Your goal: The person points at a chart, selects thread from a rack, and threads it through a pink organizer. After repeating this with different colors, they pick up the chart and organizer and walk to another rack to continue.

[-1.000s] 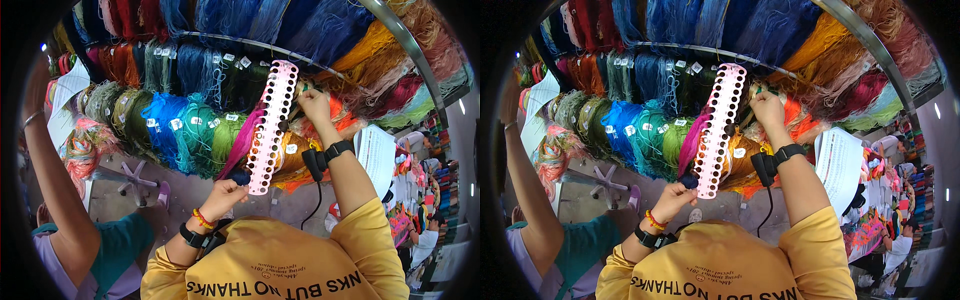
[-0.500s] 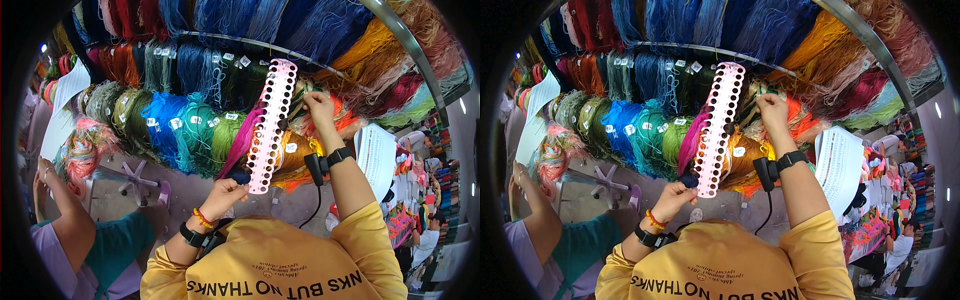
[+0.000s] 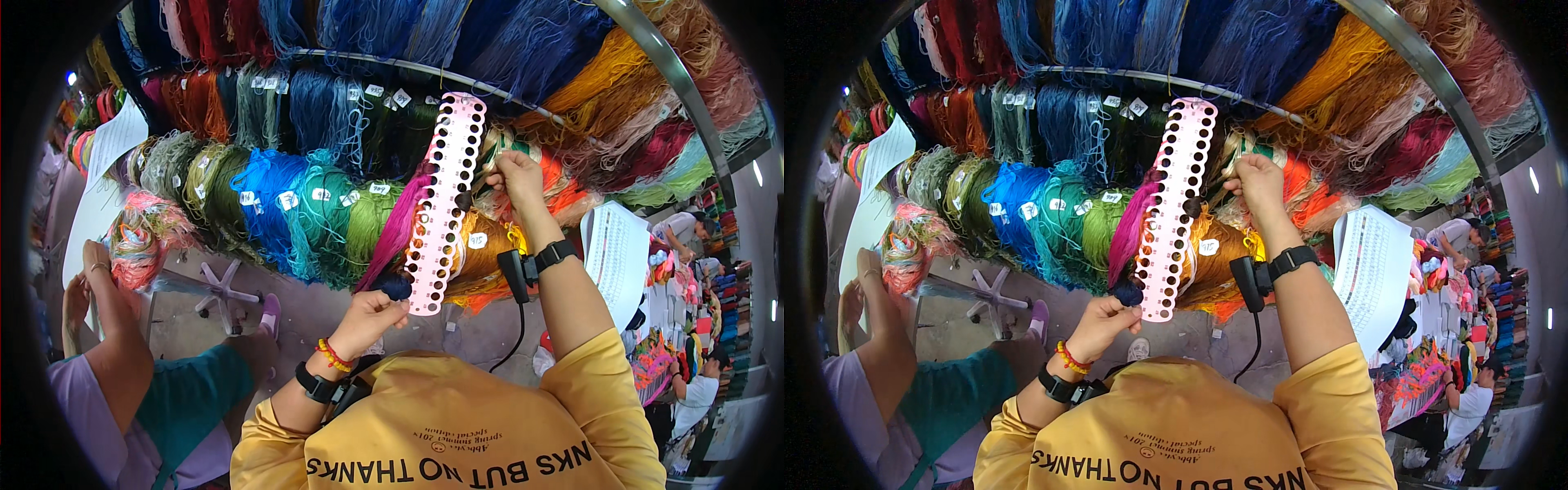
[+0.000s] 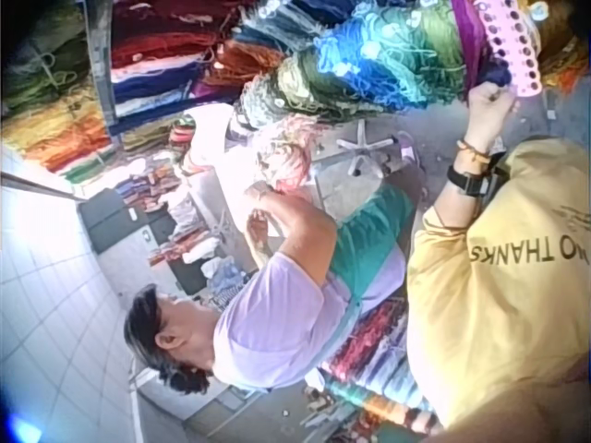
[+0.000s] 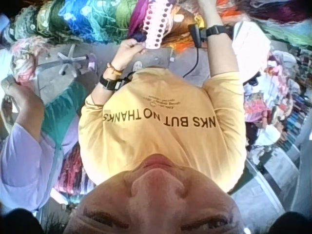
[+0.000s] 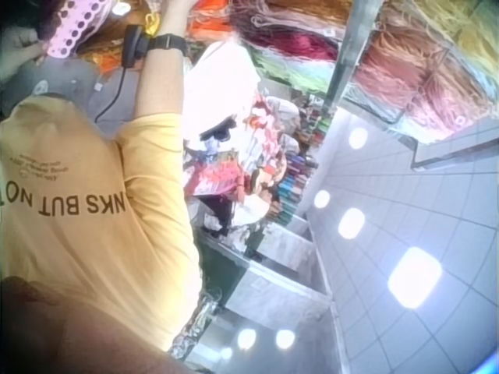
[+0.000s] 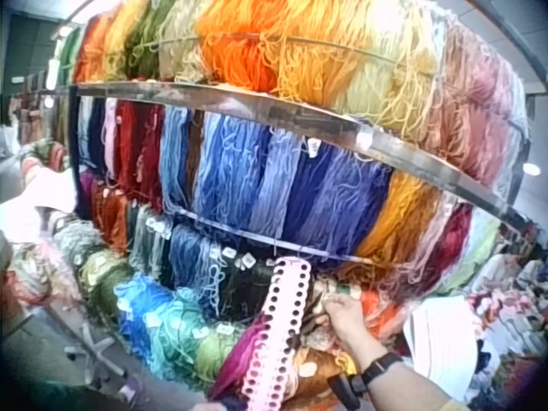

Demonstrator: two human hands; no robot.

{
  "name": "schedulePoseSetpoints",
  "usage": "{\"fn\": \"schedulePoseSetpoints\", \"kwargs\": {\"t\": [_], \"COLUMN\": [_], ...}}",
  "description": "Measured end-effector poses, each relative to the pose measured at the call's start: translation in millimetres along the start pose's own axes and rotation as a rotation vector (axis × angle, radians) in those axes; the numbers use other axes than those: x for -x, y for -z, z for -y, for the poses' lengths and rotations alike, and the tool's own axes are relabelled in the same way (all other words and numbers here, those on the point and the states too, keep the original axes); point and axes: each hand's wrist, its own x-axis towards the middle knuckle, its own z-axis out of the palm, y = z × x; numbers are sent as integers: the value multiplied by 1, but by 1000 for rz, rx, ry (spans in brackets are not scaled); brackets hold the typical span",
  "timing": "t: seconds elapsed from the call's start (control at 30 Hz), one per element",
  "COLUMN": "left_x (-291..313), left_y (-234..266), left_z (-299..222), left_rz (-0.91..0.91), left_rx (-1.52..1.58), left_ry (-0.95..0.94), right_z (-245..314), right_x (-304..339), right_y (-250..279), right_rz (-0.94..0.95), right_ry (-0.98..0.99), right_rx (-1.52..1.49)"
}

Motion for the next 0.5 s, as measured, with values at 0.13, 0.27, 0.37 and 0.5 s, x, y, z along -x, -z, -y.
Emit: {"fn": "schedulePoseSetpoints", "kwargs": {"t": [0.13,0.27,0.37,0.5], "left_x": [5,17,16,19], "left_y": [-3,6,5,2], "left_z": [-17,-36,-45,-55], "left_rz": [-29,-38,-94,-205], "left_rx": [-3,-27,114,189], "left_ry": [-87,-84,-141,-191], "right_z": [-2,-2,-4,-8], "right_x": [-3,-2,-4,-7], "right_y": [4,2,2,5], "right_rz": [16,-15,4,-6], "right_ry": [-37,-29,9,16], "right_rx": [14,22,12,6]}}
